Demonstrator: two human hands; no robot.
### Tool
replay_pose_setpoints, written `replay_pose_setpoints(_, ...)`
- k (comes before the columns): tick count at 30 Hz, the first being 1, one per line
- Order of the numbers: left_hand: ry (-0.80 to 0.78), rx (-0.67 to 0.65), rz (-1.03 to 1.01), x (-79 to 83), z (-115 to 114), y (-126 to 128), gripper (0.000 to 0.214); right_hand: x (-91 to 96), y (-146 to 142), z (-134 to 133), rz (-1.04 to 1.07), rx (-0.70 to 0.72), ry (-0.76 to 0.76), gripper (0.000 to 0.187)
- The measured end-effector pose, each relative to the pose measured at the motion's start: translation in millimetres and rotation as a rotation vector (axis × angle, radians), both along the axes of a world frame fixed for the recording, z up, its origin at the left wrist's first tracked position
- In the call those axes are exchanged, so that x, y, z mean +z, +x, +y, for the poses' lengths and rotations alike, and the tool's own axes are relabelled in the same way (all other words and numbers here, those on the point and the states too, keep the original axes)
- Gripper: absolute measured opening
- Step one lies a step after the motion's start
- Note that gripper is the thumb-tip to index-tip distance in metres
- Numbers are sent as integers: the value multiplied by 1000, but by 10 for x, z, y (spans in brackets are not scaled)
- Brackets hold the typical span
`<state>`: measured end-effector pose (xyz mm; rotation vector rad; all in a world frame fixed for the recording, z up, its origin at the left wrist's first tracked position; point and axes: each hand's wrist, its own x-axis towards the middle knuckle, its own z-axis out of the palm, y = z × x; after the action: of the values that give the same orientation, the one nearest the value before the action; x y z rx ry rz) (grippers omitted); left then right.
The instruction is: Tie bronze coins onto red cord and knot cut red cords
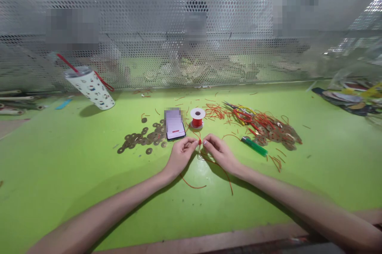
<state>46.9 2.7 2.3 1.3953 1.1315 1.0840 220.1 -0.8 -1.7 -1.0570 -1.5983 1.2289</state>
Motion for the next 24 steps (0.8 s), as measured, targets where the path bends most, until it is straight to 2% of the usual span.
replay_pose_setpoints(9,-3,11,-22,4,-13,5,30,-58,-11,8,88,59,-121,36)
replay_pose_setpoints(14,-5,9,-23,20,-30,3,28,-36,-1,-1,51,88,-96,34)
replay_pose_setpoints(20,-7,1,-29,-5,-28,0,28,-7,24,9,3,-4,1,31)
replay_pose_setpoints(24,3,8,-29,-16,-17,-3,29,11,31,22,43,7,-73,34)
